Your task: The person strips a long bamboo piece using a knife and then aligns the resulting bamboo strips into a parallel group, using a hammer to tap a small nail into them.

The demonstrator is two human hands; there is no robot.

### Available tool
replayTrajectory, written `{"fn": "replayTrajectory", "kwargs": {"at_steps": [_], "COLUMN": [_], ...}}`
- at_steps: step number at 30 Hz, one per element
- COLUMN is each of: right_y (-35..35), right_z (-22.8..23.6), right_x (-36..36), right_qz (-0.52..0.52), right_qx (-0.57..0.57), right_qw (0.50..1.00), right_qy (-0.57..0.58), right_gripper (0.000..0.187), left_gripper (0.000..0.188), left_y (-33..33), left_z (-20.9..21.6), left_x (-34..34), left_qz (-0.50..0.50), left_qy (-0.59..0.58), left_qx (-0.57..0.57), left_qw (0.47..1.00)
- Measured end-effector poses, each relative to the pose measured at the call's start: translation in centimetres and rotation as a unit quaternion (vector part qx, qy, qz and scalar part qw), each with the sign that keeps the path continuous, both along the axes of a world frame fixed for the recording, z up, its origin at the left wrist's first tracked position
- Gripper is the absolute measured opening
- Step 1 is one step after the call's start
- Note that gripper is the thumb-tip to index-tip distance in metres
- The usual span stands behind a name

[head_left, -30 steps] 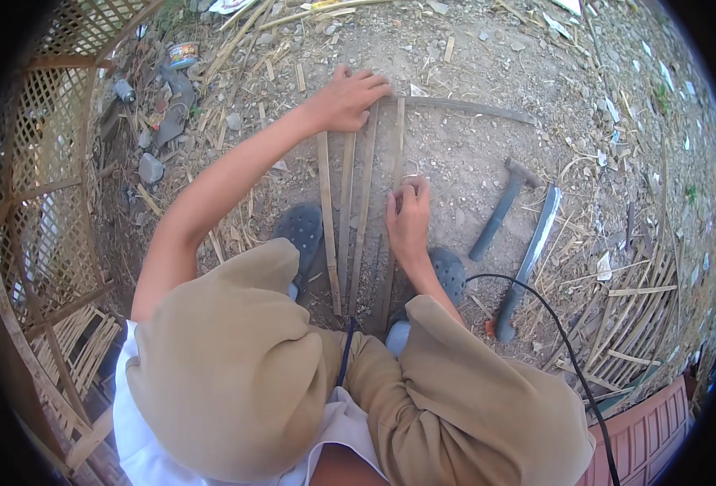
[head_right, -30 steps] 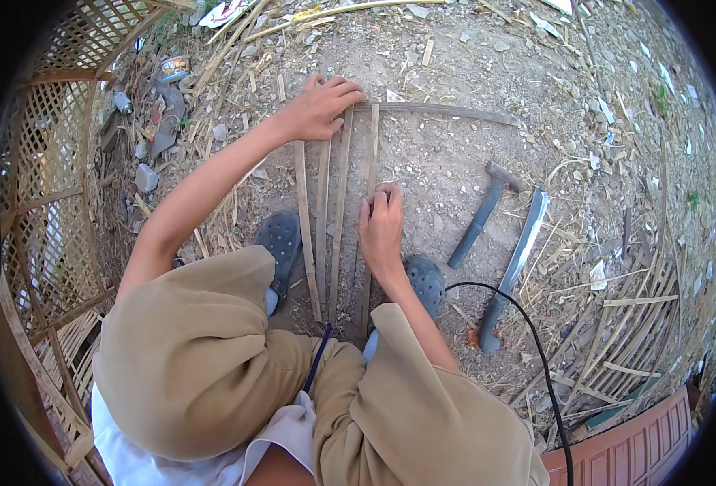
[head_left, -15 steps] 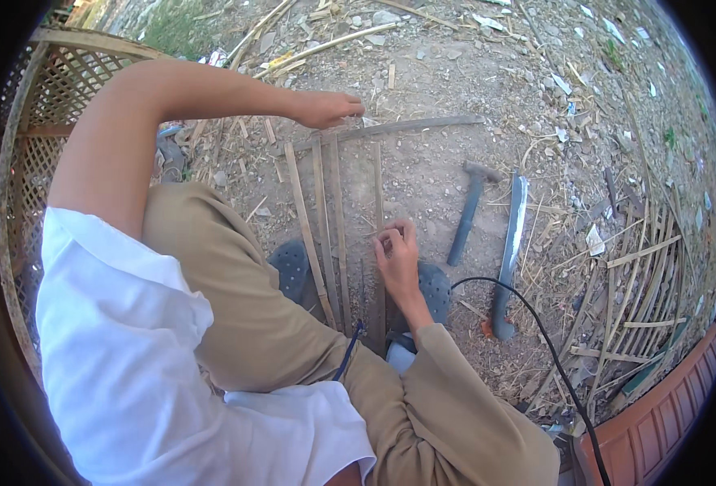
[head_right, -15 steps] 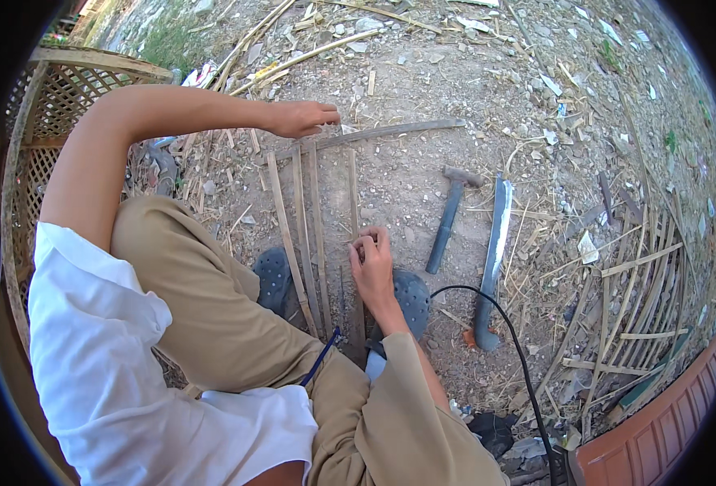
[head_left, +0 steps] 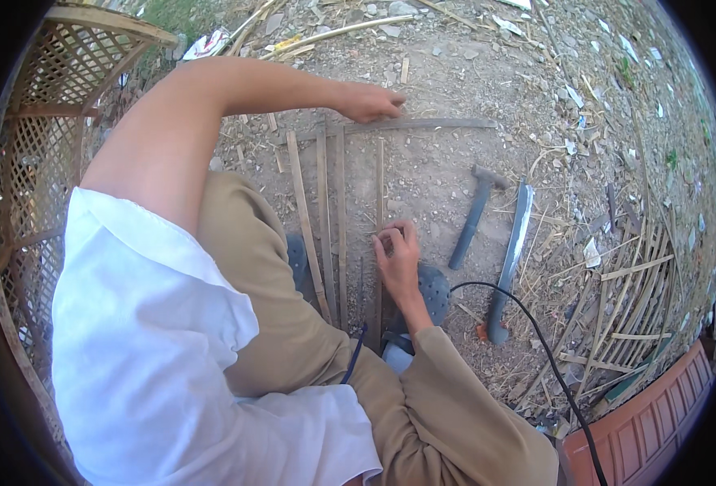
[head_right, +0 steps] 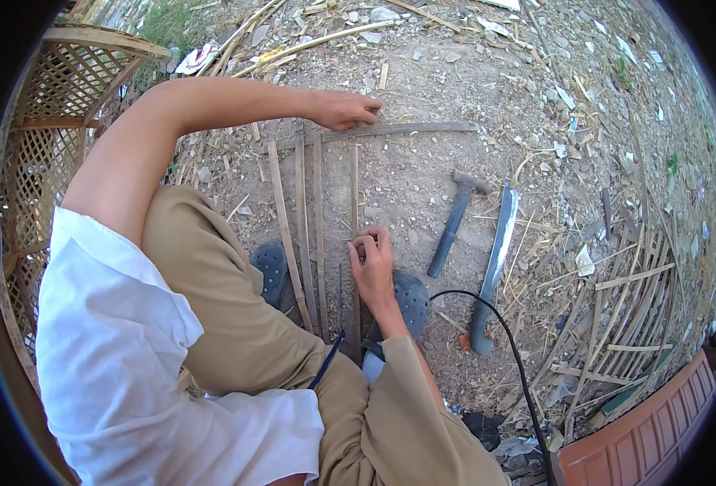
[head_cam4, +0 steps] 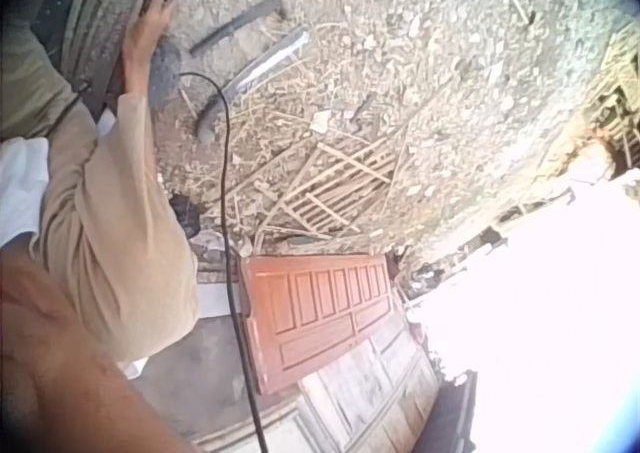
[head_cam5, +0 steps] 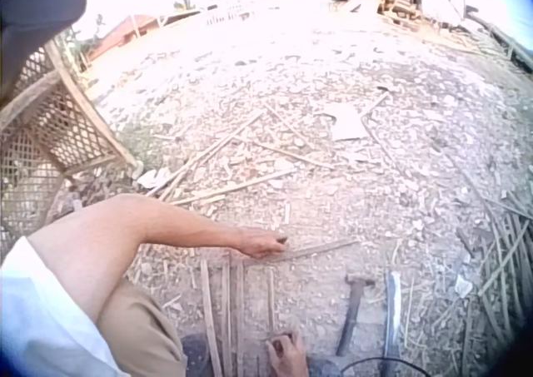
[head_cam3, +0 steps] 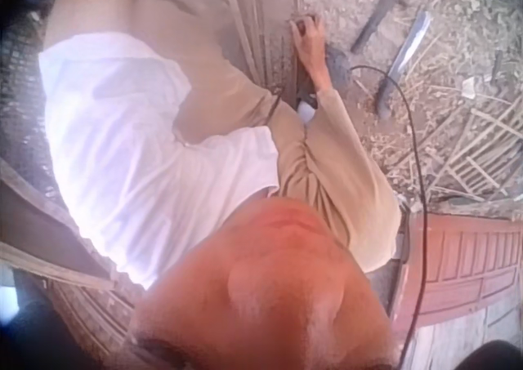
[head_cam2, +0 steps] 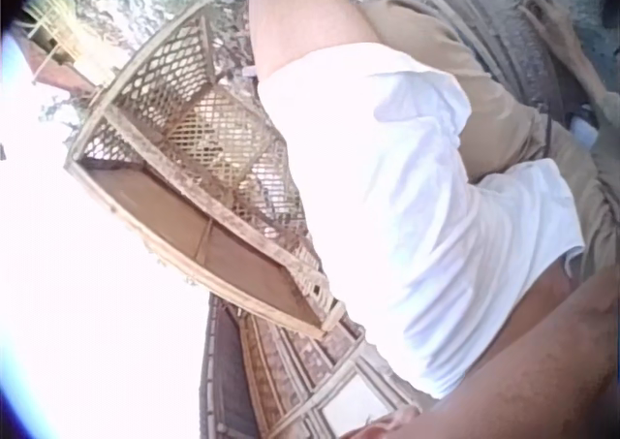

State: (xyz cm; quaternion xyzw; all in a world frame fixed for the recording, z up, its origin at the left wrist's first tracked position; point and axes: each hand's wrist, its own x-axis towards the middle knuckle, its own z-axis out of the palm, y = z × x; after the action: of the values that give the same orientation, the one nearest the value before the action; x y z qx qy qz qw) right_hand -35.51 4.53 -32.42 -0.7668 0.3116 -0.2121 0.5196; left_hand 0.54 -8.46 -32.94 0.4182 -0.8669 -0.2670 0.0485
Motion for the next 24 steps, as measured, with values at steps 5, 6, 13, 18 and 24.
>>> {"fn": "replayTrajectory", "kwargs": {"at_steps": [5,6,13,18,24], "right_y": [-0.4,-0.4,0.2,-1.9,-0.5], "right_z": [-0.7,-0.7,-0.7,-0.5,-1.1], "right_x": [-0.3,-0.2,0.1,-1.0,0.3], "right_qz": [-0.019,-0.019,0.001,-0.007,-0.010], "right_qx": [0.015,0.017,0.023,0.020,0.071], "right_qw": [1.000,1.000,1.000,1.000,0.997], "right_qy": [0.008,0.008,0.000,0.023,0.006], "right_gripper": [0.015,0.015,0.015,0.013,0.011], "left_gripper": [0.027,0.023,0.048,0.039,0.058], "left_y": [-3.8,-4.7,-8.9,-5.9,14.4], "left_z": [-1.1,-1.6,2.0,3.5,6.7], "left_x": [2.0,3.3,10.9,5.5,5.1], "left_qz": [0.078,0.093,0.415,0.337,0.226], "left_qy": [-0.040,-0.003,-0.183,-0.191,-0.222], "left_qx": [-0.036,-0.081,-0.217,-0.234,0.043], "left_qw": [0.995,0.992,0.865,0.892,0.947]}}
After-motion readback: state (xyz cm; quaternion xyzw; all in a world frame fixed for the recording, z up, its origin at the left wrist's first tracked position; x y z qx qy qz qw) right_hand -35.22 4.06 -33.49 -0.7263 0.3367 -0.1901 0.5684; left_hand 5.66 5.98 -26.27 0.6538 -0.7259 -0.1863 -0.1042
